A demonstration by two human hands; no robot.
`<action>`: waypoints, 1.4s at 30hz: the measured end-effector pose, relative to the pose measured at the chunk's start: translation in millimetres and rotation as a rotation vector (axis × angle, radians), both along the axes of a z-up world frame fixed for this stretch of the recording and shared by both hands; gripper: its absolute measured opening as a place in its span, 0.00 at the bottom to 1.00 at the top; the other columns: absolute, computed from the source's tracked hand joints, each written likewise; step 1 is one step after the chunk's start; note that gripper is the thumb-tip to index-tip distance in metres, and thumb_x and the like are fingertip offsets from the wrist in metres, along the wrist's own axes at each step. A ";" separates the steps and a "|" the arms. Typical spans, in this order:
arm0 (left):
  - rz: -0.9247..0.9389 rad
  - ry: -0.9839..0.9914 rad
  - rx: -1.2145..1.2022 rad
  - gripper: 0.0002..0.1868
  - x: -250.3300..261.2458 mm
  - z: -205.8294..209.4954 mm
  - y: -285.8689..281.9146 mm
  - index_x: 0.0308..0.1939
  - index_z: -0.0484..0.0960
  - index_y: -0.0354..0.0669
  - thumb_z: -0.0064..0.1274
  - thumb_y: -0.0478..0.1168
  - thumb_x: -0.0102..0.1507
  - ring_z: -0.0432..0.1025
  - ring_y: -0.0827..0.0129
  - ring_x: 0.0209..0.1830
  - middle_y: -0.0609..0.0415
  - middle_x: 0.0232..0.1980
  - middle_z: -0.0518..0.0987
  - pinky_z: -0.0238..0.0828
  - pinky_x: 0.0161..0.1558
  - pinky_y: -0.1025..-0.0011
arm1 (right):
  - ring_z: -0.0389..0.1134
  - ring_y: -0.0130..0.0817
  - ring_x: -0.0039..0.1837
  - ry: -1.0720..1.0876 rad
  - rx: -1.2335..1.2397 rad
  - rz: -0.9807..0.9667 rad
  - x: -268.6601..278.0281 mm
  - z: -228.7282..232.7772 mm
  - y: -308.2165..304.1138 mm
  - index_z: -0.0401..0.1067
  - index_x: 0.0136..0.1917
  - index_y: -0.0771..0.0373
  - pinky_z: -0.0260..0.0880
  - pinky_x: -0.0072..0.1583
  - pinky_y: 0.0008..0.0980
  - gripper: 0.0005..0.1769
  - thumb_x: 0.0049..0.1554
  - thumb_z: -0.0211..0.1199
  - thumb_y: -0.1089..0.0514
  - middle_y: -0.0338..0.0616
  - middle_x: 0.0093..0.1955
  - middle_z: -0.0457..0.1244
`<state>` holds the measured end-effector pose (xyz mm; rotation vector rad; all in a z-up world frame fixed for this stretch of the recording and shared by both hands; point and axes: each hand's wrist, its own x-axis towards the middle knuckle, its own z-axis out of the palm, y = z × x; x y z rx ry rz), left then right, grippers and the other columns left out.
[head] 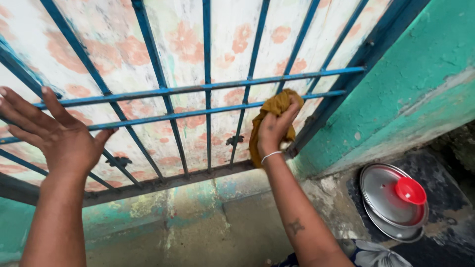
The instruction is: The person cleans a metal gate by wiping its bars with a cloth while holding the gate with one hand.
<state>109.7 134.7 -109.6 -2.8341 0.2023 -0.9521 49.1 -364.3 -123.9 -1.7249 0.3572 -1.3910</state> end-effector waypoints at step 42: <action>-0.088 0.088 -0.125 0.78 -12.4 28.6 -9.9 0.79 0.05 0.52 0.64 0.70 0.65 0.06 0.30 0.77 0.28 0.75 0.07 0.28 0.69 0.24 | 0.61 0.49 0.65 -0.081 0.020 0.003 -5.0 27.7 49.2 0.56 0.70 0.67 0.59 0.74 0.40 0.19 0.67 0.50 0.66 0.54 0.63 0.57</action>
